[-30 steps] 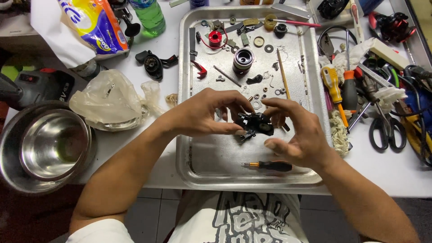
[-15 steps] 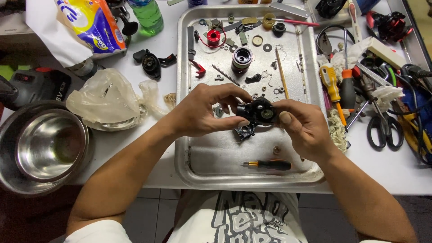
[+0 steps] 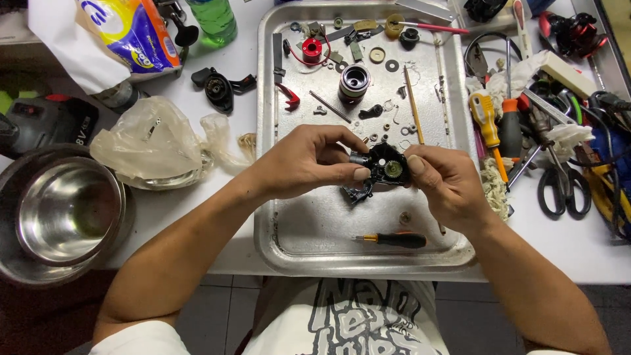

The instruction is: Disassembling, cleaning, and lubricating the internal components of a fishing reel on a service tray.

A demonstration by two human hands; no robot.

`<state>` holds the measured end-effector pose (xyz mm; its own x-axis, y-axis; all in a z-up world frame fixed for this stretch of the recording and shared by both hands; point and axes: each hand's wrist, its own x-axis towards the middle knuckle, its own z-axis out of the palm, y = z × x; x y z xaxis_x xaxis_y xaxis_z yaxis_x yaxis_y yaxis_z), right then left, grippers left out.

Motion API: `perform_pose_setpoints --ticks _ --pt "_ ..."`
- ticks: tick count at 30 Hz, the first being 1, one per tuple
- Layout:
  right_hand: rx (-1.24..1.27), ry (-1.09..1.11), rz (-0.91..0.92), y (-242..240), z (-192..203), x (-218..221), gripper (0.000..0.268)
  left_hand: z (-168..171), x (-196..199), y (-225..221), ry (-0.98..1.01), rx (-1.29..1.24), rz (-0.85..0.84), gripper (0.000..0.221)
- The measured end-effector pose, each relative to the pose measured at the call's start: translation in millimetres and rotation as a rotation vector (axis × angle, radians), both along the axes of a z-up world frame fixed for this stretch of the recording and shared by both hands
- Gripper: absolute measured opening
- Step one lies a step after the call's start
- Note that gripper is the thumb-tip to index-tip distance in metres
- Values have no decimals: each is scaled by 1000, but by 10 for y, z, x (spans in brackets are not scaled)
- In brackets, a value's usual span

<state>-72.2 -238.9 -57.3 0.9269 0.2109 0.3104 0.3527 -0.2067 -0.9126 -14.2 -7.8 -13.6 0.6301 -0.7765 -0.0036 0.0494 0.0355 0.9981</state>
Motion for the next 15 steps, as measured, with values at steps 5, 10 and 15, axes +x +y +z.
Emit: perform_pose_setpoints --ticks 5,10,15 --pt "-31 82 14 -8 56 5 34 -112 49 -26 104 21 -10 31" --pt "-11 162 49 28 146 43 34 -119 136 -14 171 81 -42 34" --pt "-57 307 132 -34 194 191 33 -98 234 -5 212 120 -55 32"
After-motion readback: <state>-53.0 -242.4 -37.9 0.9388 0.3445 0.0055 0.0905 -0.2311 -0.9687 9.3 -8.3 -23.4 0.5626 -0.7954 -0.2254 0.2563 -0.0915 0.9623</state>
